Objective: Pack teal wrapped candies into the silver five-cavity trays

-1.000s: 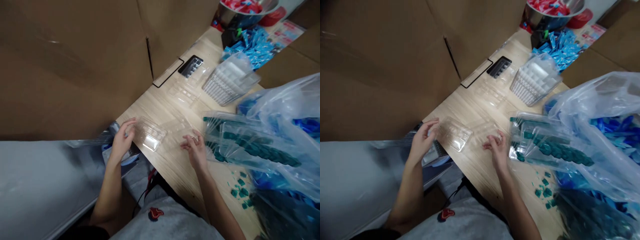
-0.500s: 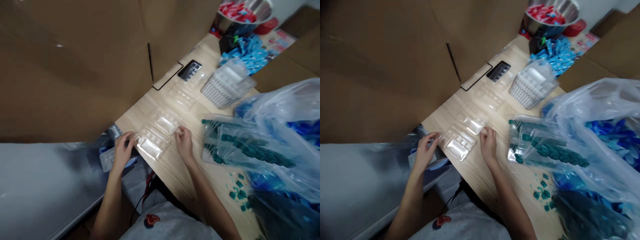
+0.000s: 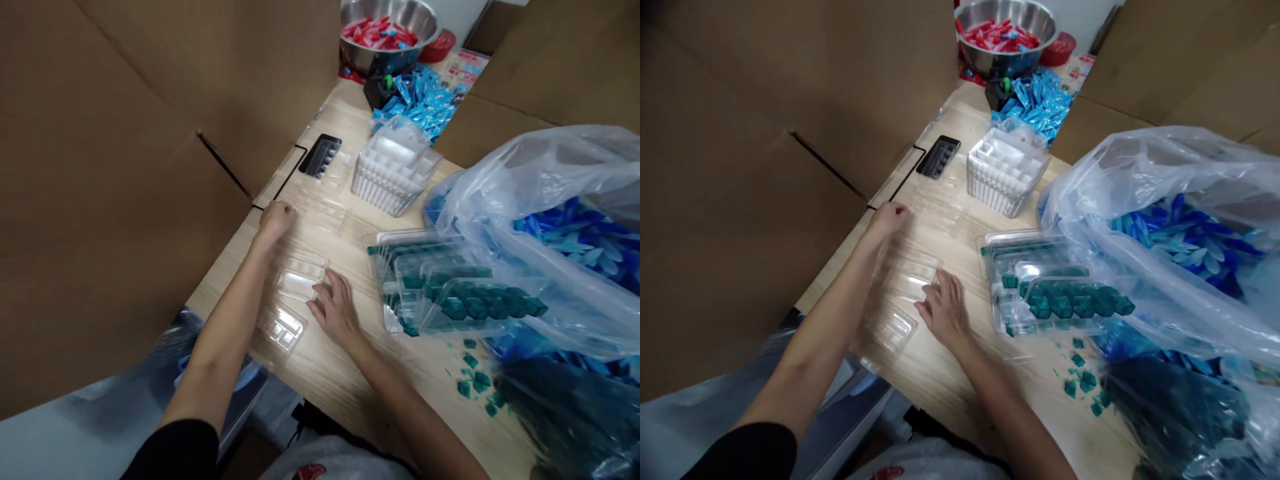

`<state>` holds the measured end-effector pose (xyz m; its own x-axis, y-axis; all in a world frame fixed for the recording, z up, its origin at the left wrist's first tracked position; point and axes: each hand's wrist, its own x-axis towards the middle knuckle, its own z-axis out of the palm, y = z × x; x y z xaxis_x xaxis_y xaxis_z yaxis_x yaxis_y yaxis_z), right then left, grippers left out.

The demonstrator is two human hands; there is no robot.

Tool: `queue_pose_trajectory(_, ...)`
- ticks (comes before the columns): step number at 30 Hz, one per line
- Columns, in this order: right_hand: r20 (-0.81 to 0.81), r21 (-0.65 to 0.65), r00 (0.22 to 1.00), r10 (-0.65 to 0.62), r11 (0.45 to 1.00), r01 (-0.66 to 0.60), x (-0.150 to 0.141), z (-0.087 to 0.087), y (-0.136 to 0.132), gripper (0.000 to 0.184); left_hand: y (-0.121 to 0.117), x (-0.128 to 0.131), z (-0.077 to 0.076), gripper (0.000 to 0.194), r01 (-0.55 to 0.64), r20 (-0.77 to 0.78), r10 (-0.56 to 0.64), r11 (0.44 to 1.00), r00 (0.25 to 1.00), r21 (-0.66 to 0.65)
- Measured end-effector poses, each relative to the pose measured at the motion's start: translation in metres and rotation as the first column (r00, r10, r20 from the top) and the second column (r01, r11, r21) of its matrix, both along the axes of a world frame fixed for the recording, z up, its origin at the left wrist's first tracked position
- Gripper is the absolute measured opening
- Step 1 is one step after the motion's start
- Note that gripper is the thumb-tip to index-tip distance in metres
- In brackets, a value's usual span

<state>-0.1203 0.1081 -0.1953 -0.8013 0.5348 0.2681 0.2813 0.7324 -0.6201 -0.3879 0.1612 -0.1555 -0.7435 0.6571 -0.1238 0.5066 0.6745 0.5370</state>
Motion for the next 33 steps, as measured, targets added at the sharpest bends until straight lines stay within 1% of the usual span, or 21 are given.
queue_pose_trajectory(2,-0.005,0.014,1.000,-0.025,1.000,0.025,0.001,0.000,0.000,0.029,0.007,0.000,-0.002,0.020,-0.002,-0.011,0.002,1.000,1.000,-0.029)
queue_pose_trajectory(4,-0.016,0.024,0.999,-0.040,0.999,0.040,0.002,0.000,-0.001,0.029,0.003,0.005,0.003,0.017,-0.005,-0.039,0.004,1.000,0.999,-0.017)
queue_pose_trajectory(7,-0.040,0.031,0.998,-0.047,0.998,0.048,0.002,0.001,-0.001,0.029,-0.016,0.016,0.019,0.015,0.005,-0.098,0.001,0.998,0.995,0.063)
queue_pose_trajectory(10,-0.058,0.031,0.997,-0.051,0.998,0.053,0.001,-0.001,-0.002,0.029,-0.036,0.028,0.037,0.026,0.014,-0.159,0.011,0.988,0.987,0.157)
queue_pose_trajectory(12,-0.064,0.029,0.997,-0.053,0.998,0.055,0.000,-0.003,-0.002,0.029,-0.043,0.032,0.041,0.029,0.013,-0.183,0.021,0.984,0.983,0.179)
queue_pose_trajectory(14,-0.070,0.034,0.996,-0.049,0.998,0.051,0.000,-0.005,-0.001,0.030,-0.040,0.033,0.037,0.028,0.005,-0.193,0.025,0.988,0.981,0.154)
queue_pose_trajectory(17,-0.078,0.058,0.997,-0.020,0.998,0.024,0.001,-0.008,-0.001,0.032,-0.025,0.028,0.020,0.019,-0.012,-0.183,0.023,0.998,0.983,0.059)
queue_pose_trajectory(19,-0.081,0.088,0.996,0.040,0.996,-0.033,0.002,-0.008,-0.001,0.038,-0.016,0.023,0.010,0.017,-0.019,-0.171,0.019,1.000,0.985,0.004)
queue_pose_trajectory(21,-0.081,0.123,0.988,0.132,0.985,-0.121,0.003,-0.008,-0.003,0.051,-0.017,0.022,0.008,0.025,-0.018,-0.168,0.014,1.000,0.986,-0.018)
queue_pose_trajectory(22,-0.079,0.139,0.981,0.179,0.976,-0.167,0.003,-0.009,-0.003,0.058,-0.024,0.023,0.009,0.032,-0.014,-0.172,0.011,1.000,0.985,-0.015)
queue_pose_trajectory(24,-0.075,0.160,0.965,0.250,0.958,-0.236,0.002,-0.010,-0.005,0.065,-0.052,0.031,0.014,0.042,0.010,-0.183,-0.009,1.000,0.983,0.006)
queue_pose_trajectory(26,-0.077,0.168,0.958,0.277,0.951,-0.261,0.001,-0.011,-0.005,0.059,-0.096,0.045,0.018,0.048,0.032,-0.198,-0.025,0.999,0.980,0.031)
queue_pose_trajectory(27,-0.082,0.168,0.958,0.276,0.951,-0.259,0.000,-0.012,-0.005,0.055,-0.121,0.055,0.018,0.050,0.030,-0.214,-0.020,0.999,0.977,0.045)
queue_pose_trajectory(28,-0.089,0.165,0.959,0.269,0.953,-0.252,0.000,-0.013,-0.005,0.050,-0.145,0.066,0.016,0.053,0.027,-0.226,-0.013,0.998,0.974,0.056)
queue_pose_trajectory(30,-0.103,0.157,0.962,0.253,0.959,-0.236,-0.001,-0.014,-0.005,0.046,-0.187,0.090,0.005,0.060,0.016,-0.253,0.002,0.997,0.967,0.070)
queue_pose_trajectory(31,-0.109,0.151,0.963,0.247,0.961,-0.230,-0.001,-0.015,-0.005,0.045,-0.201,0.102,-0.002,0.063,0.015,-0.262,0.005,0.997,0.965,0.072)
queue_pose_trajectory(32,-0.115,0.144,0.963,0.243,0.963,-0.226,-0.001,-0.017,-0.004,0.044,-0.211,0.112,-0.010,0.065,0.018,-0.266,0.002,0.997,0.964,0.072)
queue_pose_trajectory(33,-0.122,0.137,0.963,0.239,0.965,-0.222,-0.002,-0.018,-0.004,0.044,-0.216,0.121,-0.017,0.065,0.025,-0.263,-0.005,0.997,0.965,0.070)
